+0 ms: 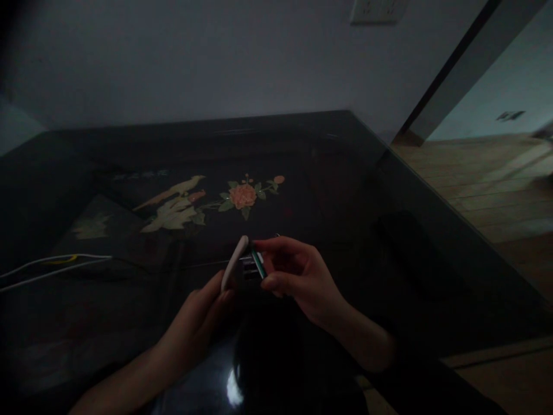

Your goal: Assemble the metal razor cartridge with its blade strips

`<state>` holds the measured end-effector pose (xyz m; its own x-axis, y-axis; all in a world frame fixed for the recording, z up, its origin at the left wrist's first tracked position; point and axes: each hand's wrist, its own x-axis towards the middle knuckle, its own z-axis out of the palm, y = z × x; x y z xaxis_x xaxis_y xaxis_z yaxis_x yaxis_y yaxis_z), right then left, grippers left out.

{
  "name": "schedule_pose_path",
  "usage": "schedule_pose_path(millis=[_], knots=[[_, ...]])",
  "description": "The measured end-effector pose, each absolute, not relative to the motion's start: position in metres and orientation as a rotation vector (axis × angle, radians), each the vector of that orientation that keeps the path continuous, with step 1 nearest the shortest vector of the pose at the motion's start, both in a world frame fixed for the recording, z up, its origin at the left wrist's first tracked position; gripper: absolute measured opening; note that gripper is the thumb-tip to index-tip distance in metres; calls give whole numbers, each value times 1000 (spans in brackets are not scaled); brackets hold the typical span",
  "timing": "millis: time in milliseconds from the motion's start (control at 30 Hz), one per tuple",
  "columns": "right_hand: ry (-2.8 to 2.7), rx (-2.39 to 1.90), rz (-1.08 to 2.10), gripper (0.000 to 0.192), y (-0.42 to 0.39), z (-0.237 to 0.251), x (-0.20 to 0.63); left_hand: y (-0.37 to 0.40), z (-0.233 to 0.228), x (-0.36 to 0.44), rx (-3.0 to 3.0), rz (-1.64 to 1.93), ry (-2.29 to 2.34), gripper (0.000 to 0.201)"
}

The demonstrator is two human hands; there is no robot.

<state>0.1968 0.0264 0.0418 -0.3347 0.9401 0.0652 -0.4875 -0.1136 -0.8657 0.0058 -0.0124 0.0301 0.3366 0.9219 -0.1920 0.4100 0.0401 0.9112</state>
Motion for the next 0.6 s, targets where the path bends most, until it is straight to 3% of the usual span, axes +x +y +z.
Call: schedule_pose_path(millis=[267,500,600], knots=[[-1024,-706,1669,36,27,48,196,-23,30,7,1604,491,1089,18],[-1017,-637,1694,35,27,42,196,-14,31,9,1502,611,1219,29],[-1015,-668,1681,34,28,43,196,-15,30,8,1524,560,1175,25]])
